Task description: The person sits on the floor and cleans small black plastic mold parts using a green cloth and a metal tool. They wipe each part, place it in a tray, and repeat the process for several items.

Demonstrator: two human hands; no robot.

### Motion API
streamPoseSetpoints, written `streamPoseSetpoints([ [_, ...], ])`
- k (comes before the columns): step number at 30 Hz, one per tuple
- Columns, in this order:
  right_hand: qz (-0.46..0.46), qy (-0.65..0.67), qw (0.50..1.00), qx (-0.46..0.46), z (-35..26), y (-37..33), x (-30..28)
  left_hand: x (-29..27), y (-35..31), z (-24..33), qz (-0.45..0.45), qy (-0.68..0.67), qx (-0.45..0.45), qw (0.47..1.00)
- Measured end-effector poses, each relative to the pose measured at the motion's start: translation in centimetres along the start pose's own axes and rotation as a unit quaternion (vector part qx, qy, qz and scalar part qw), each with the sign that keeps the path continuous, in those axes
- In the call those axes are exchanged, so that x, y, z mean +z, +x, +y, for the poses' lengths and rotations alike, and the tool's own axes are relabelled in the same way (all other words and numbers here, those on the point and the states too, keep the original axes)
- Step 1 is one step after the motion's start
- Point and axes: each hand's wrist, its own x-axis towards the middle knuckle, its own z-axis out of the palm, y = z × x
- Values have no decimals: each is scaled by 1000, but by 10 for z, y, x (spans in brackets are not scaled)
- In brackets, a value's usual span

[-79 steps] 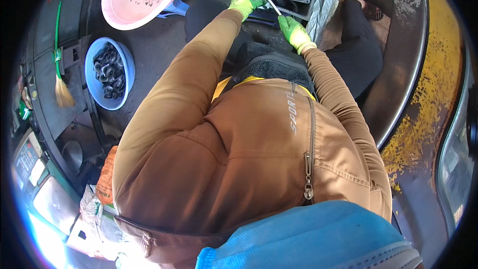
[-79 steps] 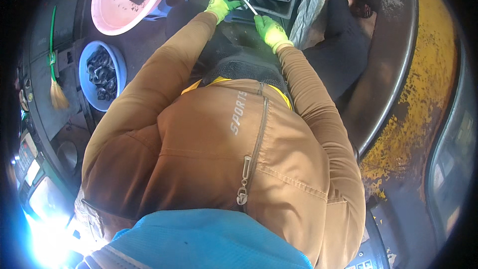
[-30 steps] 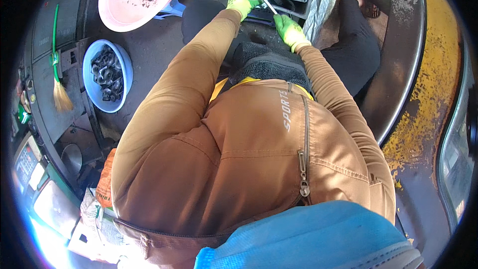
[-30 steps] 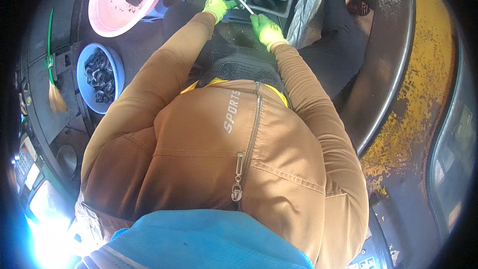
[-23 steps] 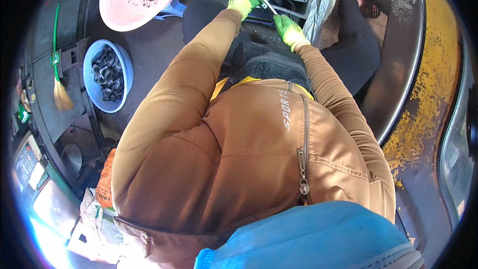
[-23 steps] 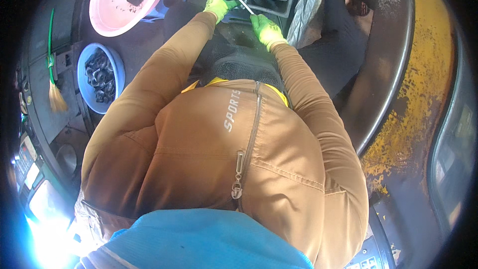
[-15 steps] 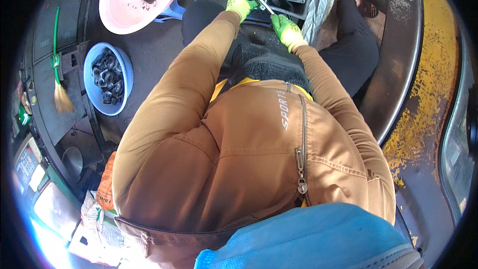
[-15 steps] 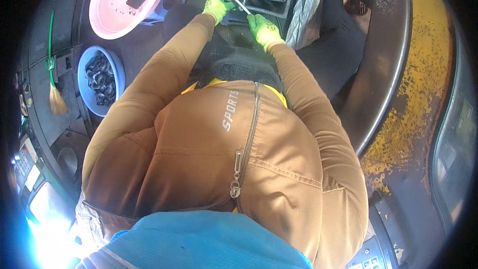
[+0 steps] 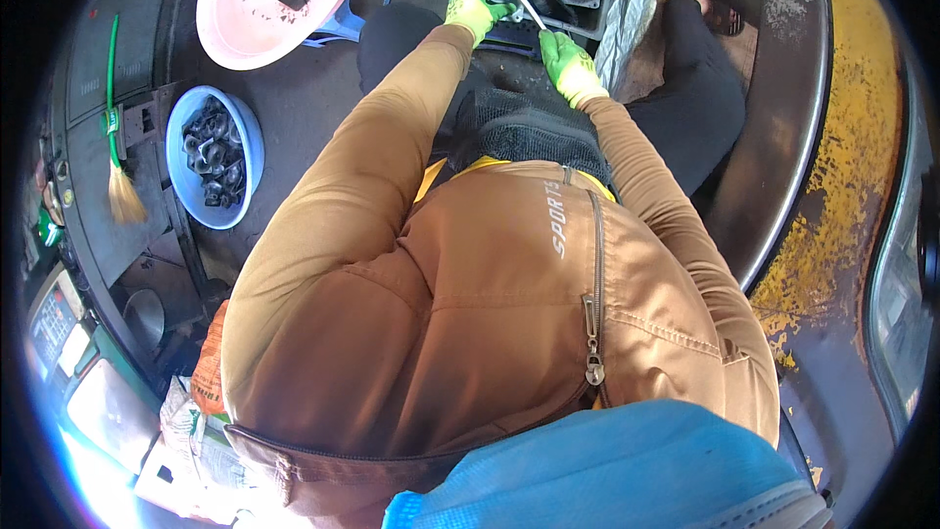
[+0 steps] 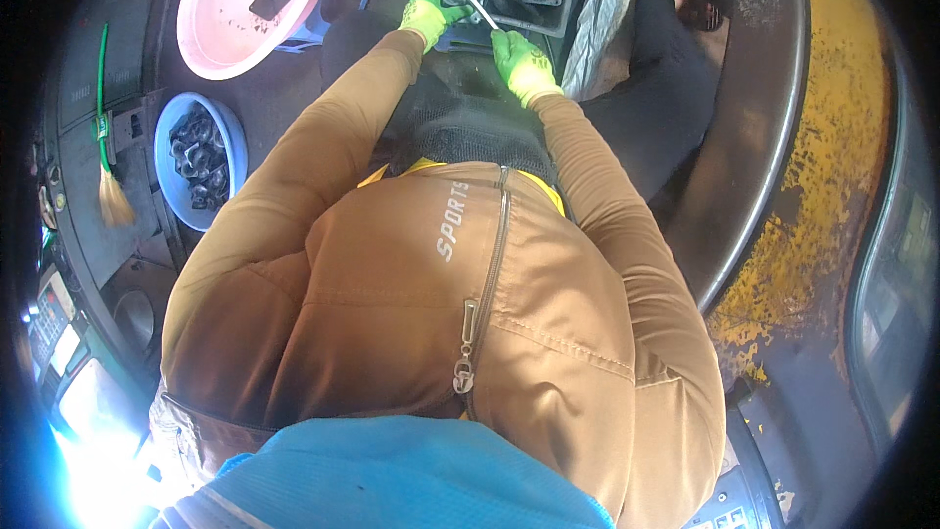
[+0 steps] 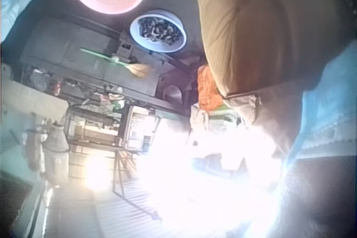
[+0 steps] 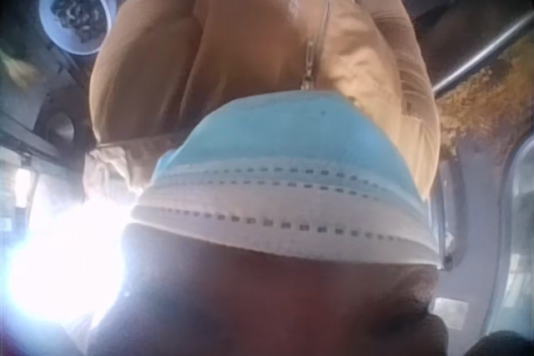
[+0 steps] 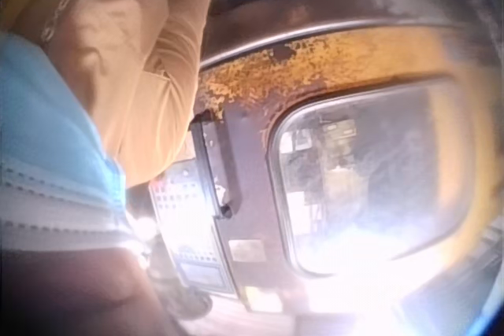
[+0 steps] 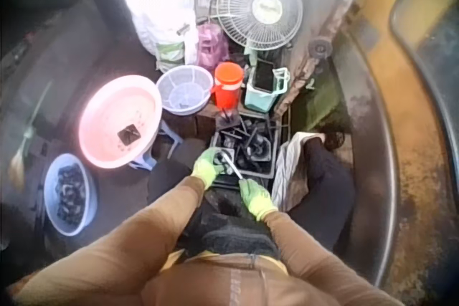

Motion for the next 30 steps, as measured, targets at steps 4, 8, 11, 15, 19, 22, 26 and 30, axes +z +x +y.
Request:
streamPoseSetpoints([
  [4, -42, 1, 999, -2, 4, 1, 7, 4, -1, -5, 16, -16, 1, 1000],
  [8, 6, 26, 998, -55, 6, 6, 10, 5, 1, -8, 23, 38, 10, 999],
  [11, -61, 22, 997, 31, 4, 5, 9, 4, 3, -7, 1, -11, -1, 1000],
  [15, -17, 25, 999, -34, -1, 3, 4, 6, 3, -10, 28, 31, 6, 999],
  [19, -37, 32, 999, 6, -4, 5, 3, 10, 4, -16, 40, -9, 42, 998],
  [22, 19, 60, 998, -24, -3, 5, 5, 11, 5, -19, 24, 12, 11, 1000],
  [26, -60, 20, 996, 57, -4, 5, 4, 9, 5, -13, 0, -44, -18, 999],
  [30, -17, 53, 998, -19, -8, 3, -1, 4, 0, -4, 11, -16, 8, 1000],
])
